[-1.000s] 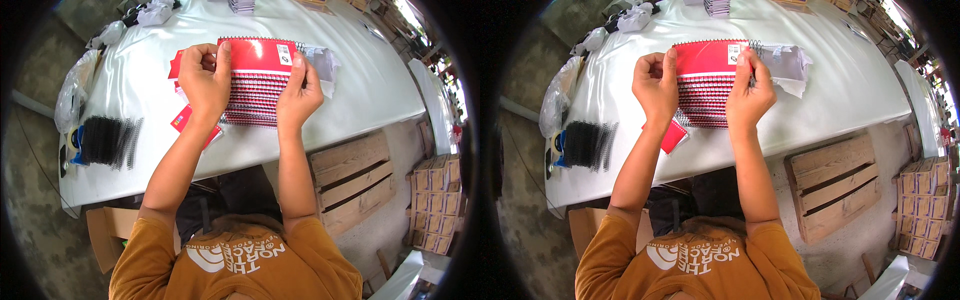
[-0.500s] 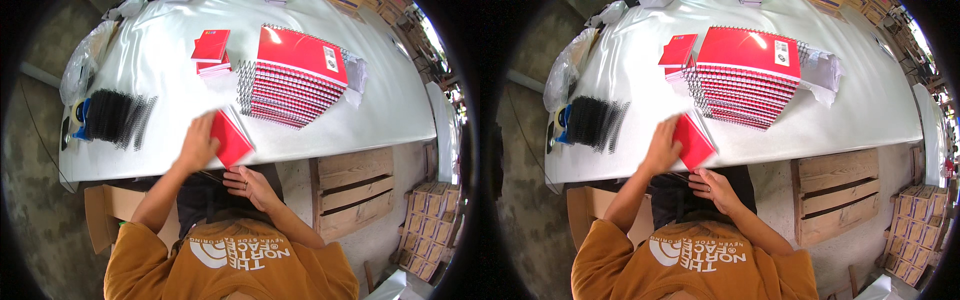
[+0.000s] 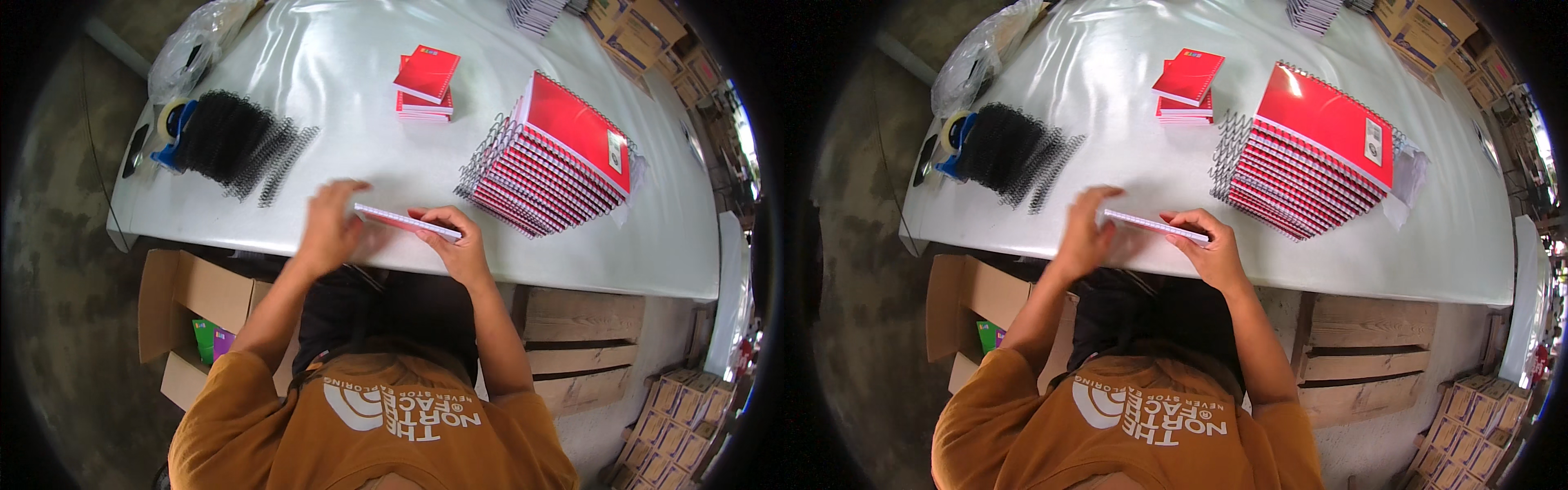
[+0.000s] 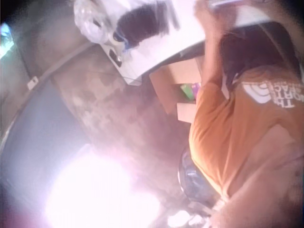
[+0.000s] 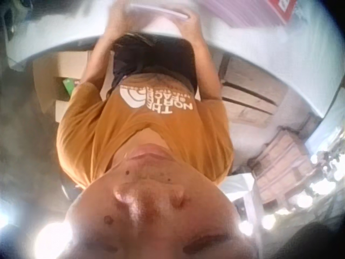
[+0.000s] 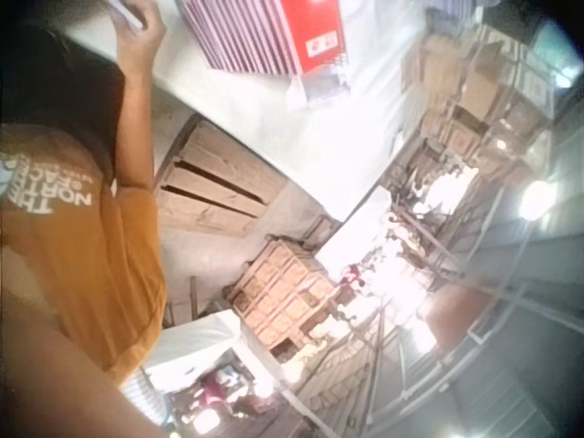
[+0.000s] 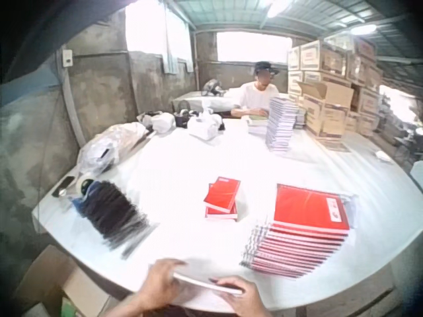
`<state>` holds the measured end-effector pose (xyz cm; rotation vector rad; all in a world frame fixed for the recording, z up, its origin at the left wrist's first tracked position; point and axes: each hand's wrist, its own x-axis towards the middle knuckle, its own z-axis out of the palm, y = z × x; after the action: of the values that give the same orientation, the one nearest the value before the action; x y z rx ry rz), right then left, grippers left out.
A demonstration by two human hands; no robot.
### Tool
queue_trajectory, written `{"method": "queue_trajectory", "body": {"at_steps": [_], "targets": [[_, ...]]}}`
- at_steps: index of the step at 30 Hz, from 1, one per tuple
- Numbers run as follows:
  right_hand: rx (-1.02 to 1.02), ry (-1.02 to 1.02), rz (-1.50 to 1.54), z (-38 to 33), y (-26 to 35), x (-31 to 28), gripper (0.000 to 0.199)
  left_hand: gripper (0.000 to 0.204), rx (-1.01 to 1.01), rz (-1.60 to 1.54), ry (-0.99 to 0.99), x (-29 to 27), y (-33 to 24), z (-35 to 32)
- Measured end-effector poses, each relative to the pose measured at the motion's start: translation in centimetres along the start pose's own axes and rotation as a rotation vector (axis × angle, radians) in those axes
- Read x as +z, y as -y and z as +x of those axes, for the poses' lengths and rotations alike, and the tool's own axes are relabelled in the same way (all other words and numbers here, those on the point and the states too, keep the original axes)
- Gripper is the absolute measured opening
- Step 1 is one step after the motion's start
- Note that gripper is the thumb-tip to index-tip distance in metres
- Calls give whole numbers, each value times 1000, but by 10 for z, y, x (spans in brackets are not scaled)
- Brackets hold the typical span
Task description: The person manually inserts a spiral binding through the holes of small red notebooks and places them onto a finished stack.
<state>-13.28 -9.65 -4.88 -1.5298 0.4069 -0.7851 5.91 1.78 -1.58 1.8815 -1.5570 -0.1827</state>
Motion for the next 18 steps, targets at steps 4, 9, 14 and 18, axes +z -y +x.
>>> {"method": "queue_trajectory", "body": {"at_steps": [4, 9, 14, 18], "targets": [[1, 29, 13, 1, 0, 0, 32, 32, -411, 756, -243, -44, 64, -3], [-179, 153, -223, 10, 5, 1, 30, 20, -495, 803, -235, -68, 94, 1], [-188, 94, -39, 10, 5, -2, 23, 20, -274, 387, -551, -90, 99, 13], [-83, 22, -58, 4, 6, -6, 26, 21, -512, -960, -252, -86, 62, 17]]}}
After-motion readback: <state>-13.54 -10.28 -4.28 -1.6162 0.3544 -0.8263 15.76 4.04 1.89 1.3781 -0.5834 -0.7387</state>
